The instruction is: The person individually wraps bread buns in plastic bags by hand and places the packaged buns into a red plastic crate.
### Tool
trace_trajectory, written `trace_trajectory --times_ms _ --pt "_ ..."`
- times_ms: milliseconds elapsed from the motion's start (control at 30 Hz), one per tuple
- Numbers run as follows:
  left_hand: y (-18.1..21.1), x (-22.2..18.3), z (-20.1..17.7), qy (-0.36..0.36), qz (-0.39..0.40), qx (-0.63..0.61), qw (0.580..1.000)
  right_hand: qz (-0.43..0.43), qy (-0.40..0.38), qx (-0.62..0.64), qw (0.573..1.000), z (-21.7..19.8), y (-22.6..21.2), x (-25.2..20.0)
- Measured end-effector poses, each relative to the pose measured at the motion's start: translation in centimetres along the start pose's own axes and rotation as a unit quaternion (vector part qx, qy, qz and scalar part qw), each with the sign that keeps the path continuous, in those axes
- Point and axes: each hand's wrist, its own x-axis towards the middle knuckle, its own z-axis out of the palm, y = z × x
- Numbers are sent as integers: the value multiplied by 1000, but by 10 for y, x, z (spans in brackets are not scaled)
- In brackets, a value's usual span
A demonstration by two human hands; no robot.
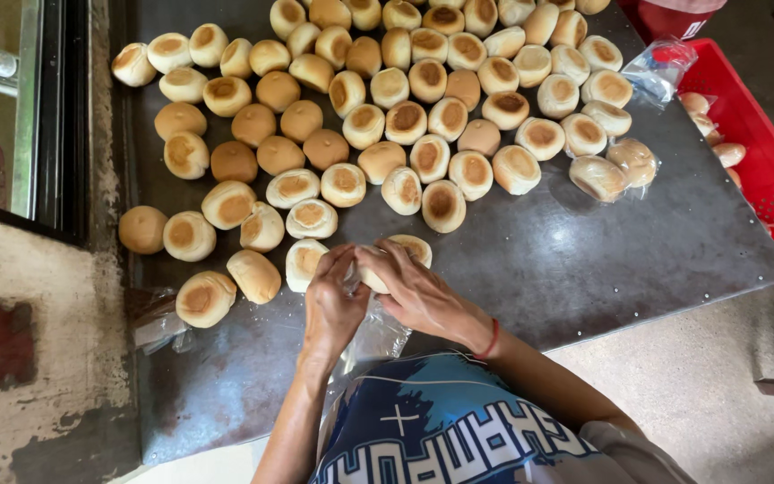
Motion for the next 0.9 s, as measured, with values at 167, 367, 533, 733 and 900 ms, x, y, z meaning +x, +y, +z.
trace_trajectory --times_ms 167,367,533,733,900 --pt "15 -9 -13 -38 82 34 995 24 -45 -13 999 -17 -13 -11" --pt "41 -7 -9 -79 78 45 993 114 -58 45 991 -11 3 -8" --pt "56 2 -15 -81 117 -10 990 -103 36 -131 985 -5 12 -25" --pt "44 13 -20 -208 -13 -65 976 67 74 -47 994 -38 28 -35" --pt "11 25 -16 -223 61 -14 973 104 -45 149 982 -61 36 -58"
